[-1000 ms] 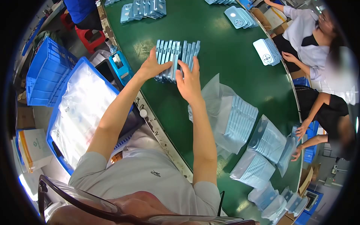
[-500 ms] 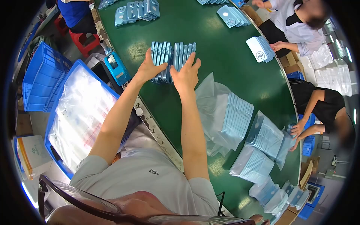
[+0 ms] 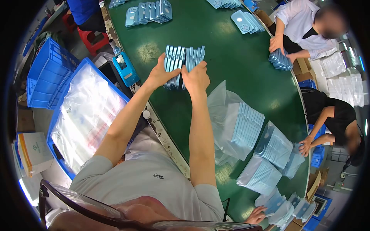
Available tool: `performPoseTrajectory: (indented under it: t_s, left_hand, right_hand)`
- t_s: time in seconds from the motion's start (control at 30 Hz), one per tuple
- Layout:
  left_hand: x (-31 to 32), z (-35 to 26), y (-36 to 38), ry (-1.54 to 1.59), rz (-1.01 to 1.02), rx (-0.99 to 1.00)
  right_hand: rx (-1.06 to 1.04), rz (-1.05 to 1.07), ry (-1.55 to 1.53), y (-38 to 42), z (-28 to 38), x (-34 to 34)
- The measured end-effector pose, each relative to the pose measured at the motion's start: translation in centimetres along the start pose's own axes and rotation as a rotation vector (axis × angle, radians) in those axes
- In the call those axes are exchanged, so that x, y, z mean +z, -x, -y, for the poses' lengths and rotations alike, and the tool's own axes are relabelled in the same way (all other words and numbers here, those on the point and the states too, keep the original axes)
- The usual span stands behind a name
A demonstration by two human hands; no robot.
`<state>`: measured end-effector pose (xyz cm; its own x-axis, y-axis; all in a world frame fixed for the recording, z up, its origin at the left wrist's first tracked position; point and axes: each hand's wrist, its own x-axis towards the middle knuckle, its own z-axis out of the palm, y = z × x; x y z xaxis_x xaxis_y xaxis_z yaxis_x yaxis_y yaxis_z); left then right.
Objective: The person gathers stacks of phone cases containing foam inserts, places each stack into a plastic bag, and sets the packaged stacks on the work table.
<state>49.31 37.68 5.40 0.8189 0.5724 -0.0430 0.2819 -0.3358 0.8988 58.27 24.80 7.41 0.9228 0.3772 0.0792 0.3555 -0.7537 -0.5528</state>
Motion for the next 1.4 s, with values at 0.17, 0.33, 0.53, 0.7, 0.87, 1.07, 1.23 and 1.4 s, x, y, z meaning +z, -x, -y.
performPoseTrajectory:
  t_s: [0.17,0.33,0.53,0.7,0.87,1.07,1.23,1.4]
  left_hand:
    - [0.2,-1.4,3.5,0.182,-0.163,0.39]
    - [1.2,0.4,4.7,0.297,-0.111,0.337]
    - [-1.7,-3.4,5.9,-0.01,-0.089,0.277]
    - [-1.7,-0.5,3.3,-0.226,0.108,0.023]
    - [0.1,0.9,4.1,-0.215,0.019,0.138]
    - [-0.9,-0.6,6.0,0.172,0.03,0.304]
    - [-0.1,1.7,5.9,-0.065,0.024,0.383]
    - [-0.4,1.5,6.4,0.0,0.077,0.438]
  right_hand:
    - [-0.137,-0.336,-0.404,3.4,-0.7,0.3]
    - [-0.176,-0.426,-0.526,4.8,-3.3,3.6]
    - [-0.215,-0.418,-0.055,6.3,-1.1,-1.7]
    - [-0.01,0.112,0.04,4.9,-3.6,-1.8]
    - [-0.125,-0.035,-0.346,5.9,-3.6,-0.8]
    - [-0.234,-0.312,-0.911,8.0,-3.5,-0.6]
    - [-0.13,-0.129,-0.544,9.0,-5.6,-0.9]
    - [-0.162,-0.038,-0.682,9.3,-7.3,-1.3]
